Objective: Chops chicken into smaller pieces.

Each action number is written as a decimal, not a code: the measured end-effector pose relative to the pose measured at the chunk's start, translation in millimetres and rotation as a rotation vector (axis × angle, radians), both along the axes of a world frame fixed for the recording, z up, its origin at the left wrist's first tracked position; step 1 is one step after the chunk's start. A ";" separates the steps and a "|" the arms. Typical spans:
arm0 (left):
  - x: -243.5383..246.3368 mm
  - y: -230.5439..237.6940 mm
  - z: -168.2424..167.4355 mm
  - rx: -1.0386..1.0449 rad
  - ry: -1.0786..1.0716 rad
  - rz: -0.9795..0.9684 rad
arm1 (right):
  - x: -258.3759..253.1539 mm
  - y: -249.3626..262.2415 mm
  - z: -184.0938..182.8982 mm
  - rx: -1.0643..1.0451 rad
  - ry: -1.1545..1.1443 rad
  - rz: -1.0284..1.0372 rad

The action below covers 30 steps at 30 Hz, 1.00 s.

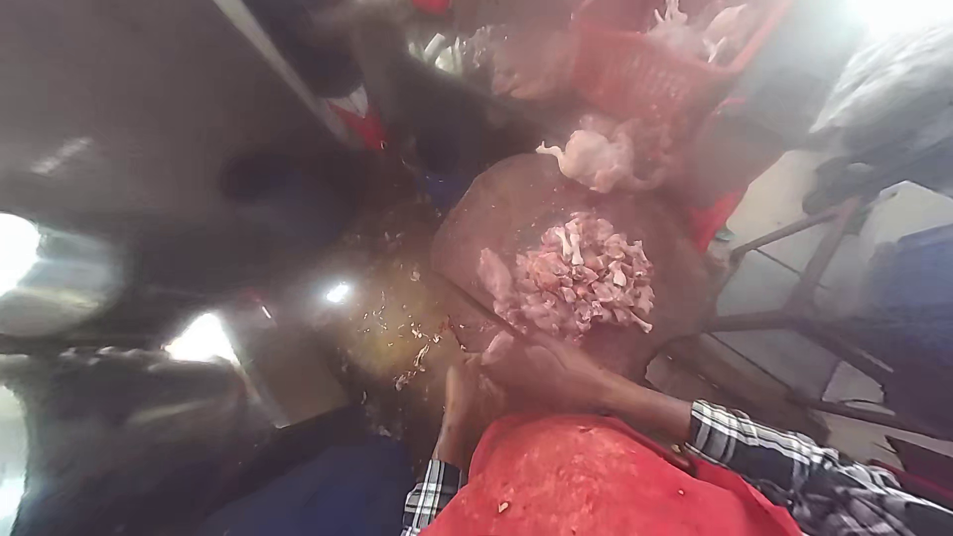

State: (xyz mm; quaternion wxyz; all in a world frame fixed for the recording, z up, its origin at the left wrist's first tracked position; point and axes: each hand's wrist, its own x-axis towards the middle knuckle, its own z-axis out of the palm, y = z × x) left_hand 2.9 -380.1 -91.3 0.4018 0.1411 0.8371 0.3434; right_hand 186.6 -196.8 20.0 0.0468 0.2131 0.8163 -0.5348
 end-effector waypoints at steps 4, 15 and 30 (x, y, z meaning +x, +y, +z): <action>-4.1 -2.7 -15.8 0.067 0.028 0.176 | 13.1 -19.4 -34.6 -0.014 0.207 -0.008; 39.0 -46.4 -41.8 0.358 -0.403 0.517 | 10.6 -34.9 -51.9 -0.168 0.089 0.021; -109.6 105.3 26.0 0.202 -0.101 -0.174 | 96.8 29.2 -86.9 0.305 -0.554 0.221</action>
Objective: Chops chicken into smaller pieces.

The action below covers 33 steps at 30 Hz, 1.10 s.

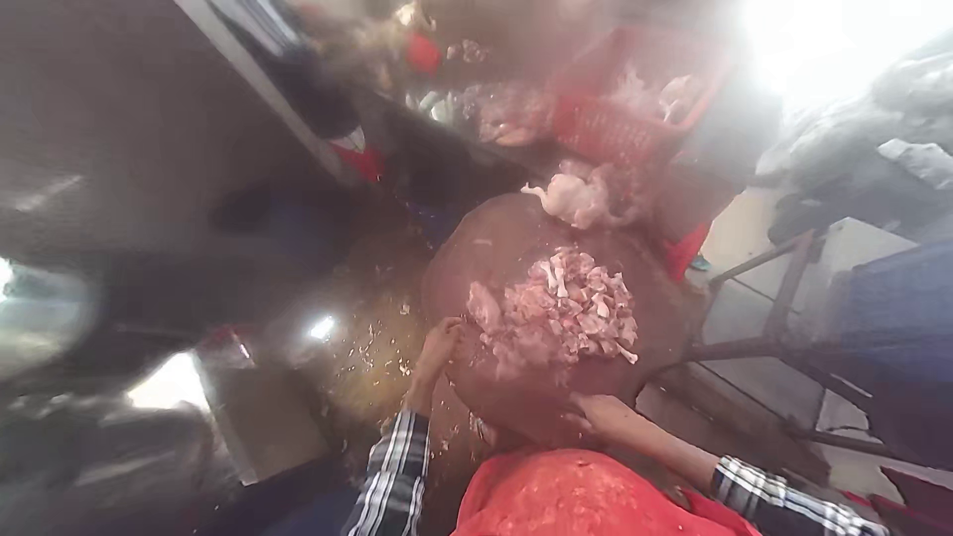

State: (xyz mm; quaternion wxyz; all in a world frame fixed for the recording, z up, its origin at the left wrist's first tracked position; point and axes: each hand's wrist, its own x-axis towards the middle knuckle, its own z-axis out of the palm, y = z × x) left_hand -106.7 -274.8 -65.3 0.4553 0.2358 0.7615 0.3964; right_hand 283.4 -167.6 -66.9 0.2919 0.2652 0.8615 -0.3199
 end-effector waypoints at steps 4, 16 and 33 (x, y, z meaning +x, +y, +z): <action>5.5 61.9 -42.7 -0.082 0.062 -0.109 | -5.4 4.5 -1.1 0.068 0.111 0.153; 47.0 43.7 67.4 0.386 -0.344 0.211 | -36.1 16.8 -4.5 -0.468 0.144 -0.355; 146.9 -119.7 -41.7 0.048 -0.295 0.711 | -87.4 -27.5 3.0 -0.383 0.305 -0.230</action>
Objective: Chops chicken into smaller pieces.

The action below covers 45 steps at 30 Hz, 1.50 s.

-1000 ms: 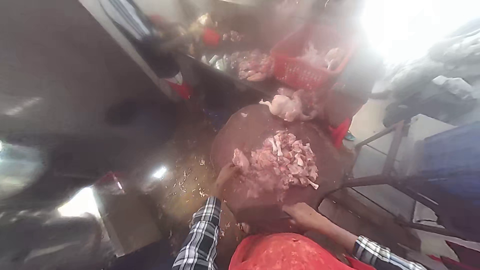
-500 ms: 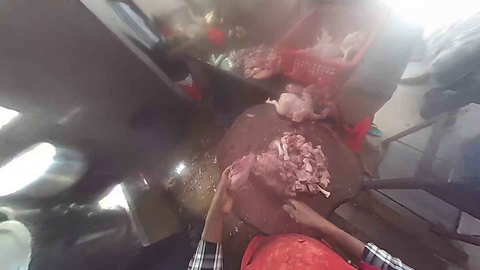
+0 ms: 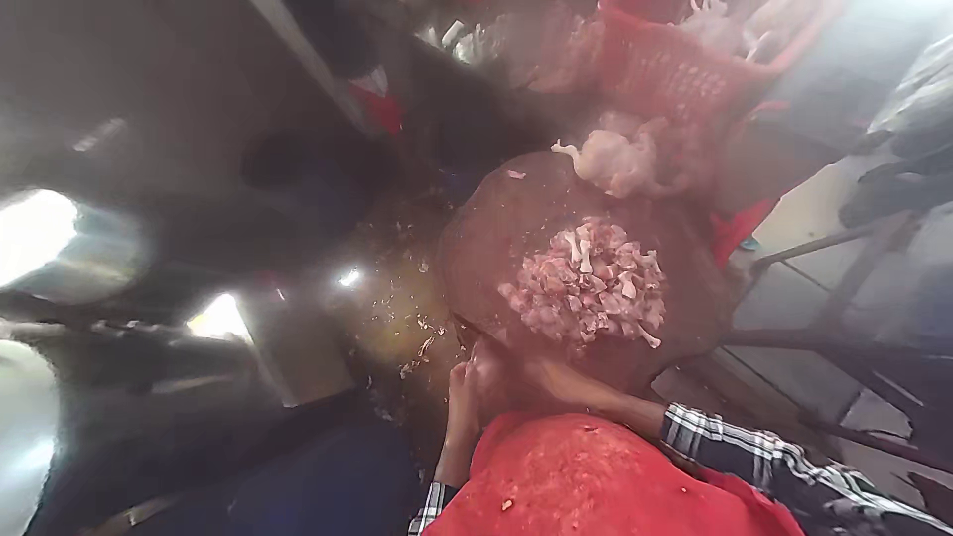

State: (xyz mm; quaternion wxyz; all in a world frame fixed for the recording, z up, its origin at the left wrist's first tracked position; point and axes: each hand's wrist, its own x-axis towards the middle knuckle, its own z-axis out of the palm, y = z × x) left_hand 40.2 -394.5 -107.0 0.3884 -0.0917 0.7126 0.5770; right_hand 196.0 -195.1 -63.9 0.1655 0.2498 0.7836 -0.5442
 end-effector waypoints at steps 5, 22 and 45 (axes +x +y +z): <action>-21.3 0.7 41.5 0.017 0.108 -0.265 | 50.7 24.4 -12.6 -0.151 -0.215 -0.182; -56.1 85.7 9.5 -0.618 0.552 -0.486 | 70.7 18.5 -7.7 -0.114 -0.221 -0.217; -68.7 40.3 -8.3 -0.396 0.601 -0.462 | 68.9 38.8 23.4 0.022 -0.262 -0.002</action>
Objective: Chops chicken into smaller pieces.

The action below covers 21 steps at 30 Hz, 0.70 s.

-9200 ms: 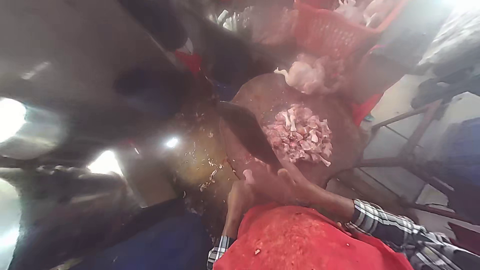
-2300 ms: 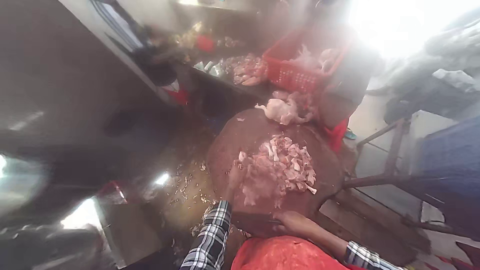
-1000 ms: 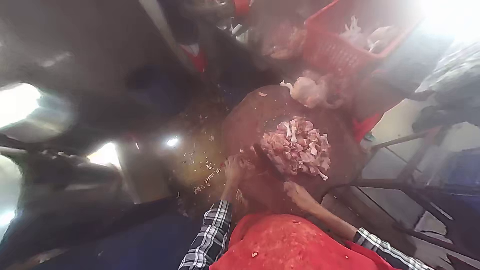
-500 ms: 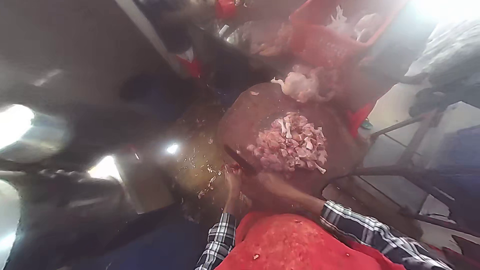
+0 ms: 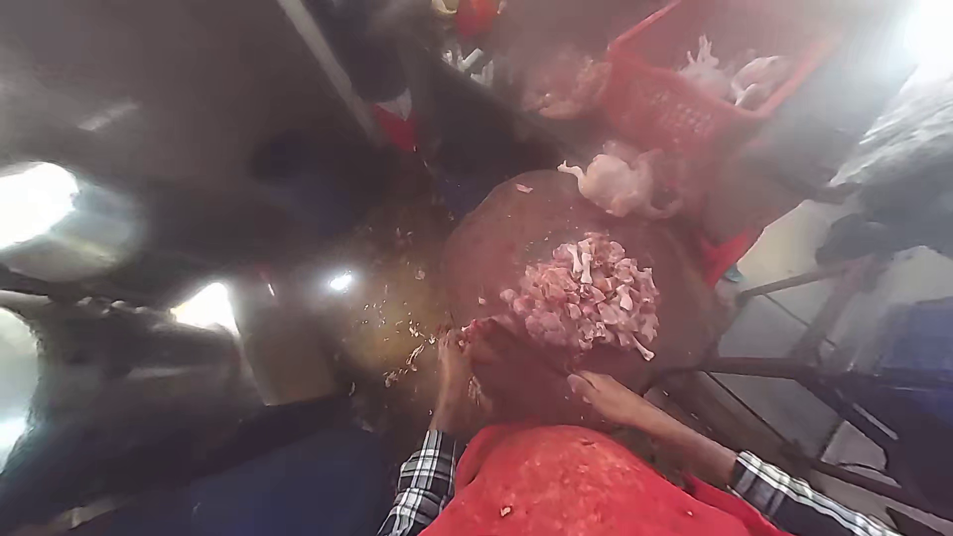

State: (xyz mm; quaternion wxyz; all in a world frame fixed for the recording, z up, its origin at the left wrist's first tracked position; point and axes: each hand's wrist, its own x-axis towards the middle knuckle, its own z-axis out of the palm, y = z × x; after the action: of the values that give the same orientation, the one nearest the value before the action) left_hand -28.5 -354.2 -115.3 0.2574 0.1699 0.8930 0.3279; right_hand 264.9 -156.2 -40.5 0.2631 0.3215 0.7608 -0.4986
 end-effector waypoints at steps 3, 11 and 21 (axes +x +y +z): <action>1.5 -2.1 -2.1 0.044 -0.013 0.023 | -35.9 -16.8 41.3 0.152 0.226 -0.083; 6.3 -0.9 -9.8 0.098 0.023 0.070 | -53.3 -9.5 2.3 0.136 0.404 0.085; 31.4 29.1 9.6 -0.271 0.146 -0.098 | -43.3 -4.0 32.2 0.201 0.160 -0.101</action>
State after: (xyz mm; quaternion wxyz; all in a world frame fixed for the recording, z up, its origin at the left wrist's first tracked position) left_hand 2.9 -325.1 -105.7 0.2283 0.2004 0.9359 0.1784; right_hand 221.5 -160.2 -8.2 0.1427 0.3433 0.8084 -0.4563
